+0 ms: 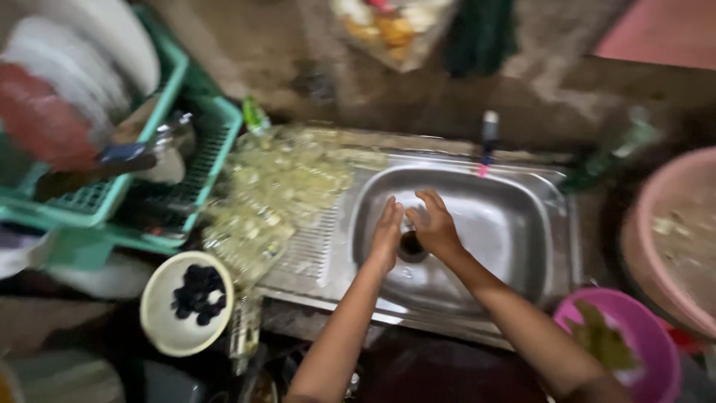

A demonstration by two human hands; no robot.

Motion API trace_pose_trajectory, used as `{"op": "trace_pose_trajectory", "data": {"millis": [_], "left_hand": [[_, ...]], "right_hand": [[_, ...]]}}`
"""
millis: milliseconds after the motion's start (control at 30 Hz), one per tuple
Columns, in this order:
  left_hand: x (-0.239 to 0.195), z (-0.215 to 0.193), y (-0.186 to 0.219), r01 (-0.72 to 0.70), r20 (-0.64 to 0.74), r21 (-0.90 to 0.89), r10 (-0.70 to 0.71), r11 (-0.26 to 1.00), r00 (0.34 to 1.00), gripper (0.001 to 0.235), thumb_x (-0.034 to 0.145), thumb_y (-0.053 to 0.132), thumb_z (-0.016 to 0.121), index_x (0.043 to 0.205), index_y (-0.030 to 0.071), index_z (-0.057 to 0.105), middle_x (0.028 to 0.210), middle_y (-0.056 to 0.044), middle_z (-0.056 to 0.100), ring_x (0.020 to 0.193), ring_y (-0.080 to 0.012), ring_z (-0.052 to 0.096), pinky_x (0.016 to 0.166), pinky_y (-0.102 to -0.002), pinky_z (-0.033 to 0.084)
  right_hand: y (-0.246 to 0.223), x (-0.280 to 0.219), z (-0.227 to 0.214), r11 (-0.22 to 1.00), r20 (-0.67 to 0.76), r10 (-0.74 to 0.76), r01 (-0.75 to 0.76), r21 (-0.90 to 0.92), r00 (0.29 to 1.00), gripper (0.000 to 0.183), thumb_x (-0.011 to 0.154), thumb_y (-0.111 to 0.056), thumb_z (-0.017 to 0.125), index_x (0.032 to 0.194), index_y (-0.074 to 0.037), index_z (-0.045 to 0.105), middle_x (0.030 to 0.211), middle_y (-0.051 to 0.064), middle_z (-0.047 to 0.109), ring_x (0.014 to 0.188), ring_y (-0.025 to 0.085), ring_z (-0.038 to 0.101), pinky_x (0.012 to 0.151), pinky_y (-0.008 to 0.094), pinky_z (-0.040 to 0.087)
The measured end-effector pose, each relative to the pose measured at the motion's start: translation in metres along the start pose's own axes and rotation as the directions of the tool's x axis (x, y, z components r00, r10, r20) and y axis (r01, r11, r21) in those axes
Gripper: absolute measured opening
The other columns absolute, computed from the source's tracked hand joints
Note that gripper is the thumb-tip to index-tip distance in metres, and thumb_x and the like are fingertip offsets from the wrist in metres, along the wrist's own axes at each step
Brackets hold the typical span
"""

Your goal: The person washes plastic bottles under running water in a kitchen sink. They rinse each bottle individually and place them into a pink colander.

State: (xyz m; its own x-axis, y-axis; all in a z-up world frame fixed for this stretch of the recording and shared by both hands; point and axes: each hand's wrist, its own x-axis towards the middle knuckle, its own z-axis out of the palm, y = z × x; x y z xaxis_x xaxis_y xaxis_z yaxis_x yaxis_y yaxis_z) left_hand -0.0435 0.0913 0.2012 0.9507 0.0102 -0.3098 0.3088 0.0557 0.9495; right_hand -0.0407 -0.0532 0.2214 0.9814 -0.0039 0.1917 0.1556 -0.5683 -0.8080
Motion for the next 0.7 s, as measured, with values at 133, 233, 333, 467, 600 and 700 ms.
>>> {"op": "trace_pose_trajectory", "data": {"millis": [133,233,333,467,600,700], "left_hand": [[0.023,-0.048,-0.038,-0.022,-0.210,-0.086,0.003,0.996,0.978,0.053,0.099,0.034,0.053,0.142,0.004,0.053,0.145,-0.011,0.055,0.134,-0.0235,0.050,0.110,-0.034,0.038],[0.047,-0.070,-0.072,-0.033,-0.303,-0.201,-0.030,0.979,0.953,0.029,0.099,0.026,0.059,0.117,0.004,0.066,0.104,-0.006,0.059,0.094,-0.0182,0.053,0.082,-0.034,0.045],[0.070,-0.081,-0.095,-0.117,-0.221,-0.340,0.041,0.933,0.974,0.019,0.102,0.022,0.060,0.089,0.010,0.053,0.079,0.000,0.046,0.067,-0.0126,0.040,0.057,-0.031,0.035],[0.116,-0.070,-0.101,0.172,-0.204,-0.572,-0.342,0.802,0.918,0.010,0.094,0.020,0.056,0.089,0.020,0.065,0.074,0.003,0.052,0.066,-0.0106,0.047,0.060,-0.027,0.040],[0.149,-0.050,-0.106,-0.328,-0.125,-0.164,0.310,0.930,0.942,0.013,0.099,0.018,0.066,0.097,0.013,0.055,0.083,0.000,0.044,0.072,-0.0121,0.042,0.061,-0.031,0.036],[0.186,-0.033,-0.105,-0.124,-0.264,0.304,0.208,0.945,0.942,0.035,0.085,0.017,0.068,0.118,0.012,0.057,0.099,-0.006,0.056,0.085,-0.0179,0.050,0.073,-0.037,0.046]], "right_hand": [[-0.009,0.010,0.038,0.957,0.264,0.262,-0.286,0.055,0.928,0.060,0.090,-0.035,0.071,0.143,-0.012,0.055,0.141,0.018,0.060,0.129,0.030,0.058,0.107,0.038,0.045],[-0.003,0.019,0.058,0.893,0.405,0.346,-0.429,0.135,0.846,0.059,0.091,-0.037,0.069,0.142,-0.012,0.056,0.135,0.014,0.067,0.122,0.023,0.064,0.102,0.034,0.049],[0.006,0.028,0.067,0.873,0.430,0.347,-0.454,0.177,0.834,0.050,0.092,-0.037,0.071,0.131,-0.005,0.066,0.126,0.018,0.071,0.116,0.026,0.065,0.097,0.035,0.051],[0.021,0.050,0.052,0.827,0.410,0.472,-0.553,0.099,0.780,0.052,0.092,-0.038,0.069,0.136,-0.010,0.060,0.131,0.009,0.067,0.116,0.019,0.065,0.094,0.034,0.053],[0.038,0.071,0.044,0.877,0.351,0.417,-0.473,0.088,0.838,0.048,0.095,-0.035,0.067,0.135,-0.009,0.061,0.129,0.011,0.069,0.115,0.021,0.066,0.092,0.033,0.053],[0.059,0.088,0.053,0.764,0.375,0.529,-0.620,0.181,0.761,0.044,0.098,-0.031,0.065,0.133,-0.005,0.062,0.129,0.017,0.067,0.108,0.030,0.068,0.084,0.037,0.051]]}}
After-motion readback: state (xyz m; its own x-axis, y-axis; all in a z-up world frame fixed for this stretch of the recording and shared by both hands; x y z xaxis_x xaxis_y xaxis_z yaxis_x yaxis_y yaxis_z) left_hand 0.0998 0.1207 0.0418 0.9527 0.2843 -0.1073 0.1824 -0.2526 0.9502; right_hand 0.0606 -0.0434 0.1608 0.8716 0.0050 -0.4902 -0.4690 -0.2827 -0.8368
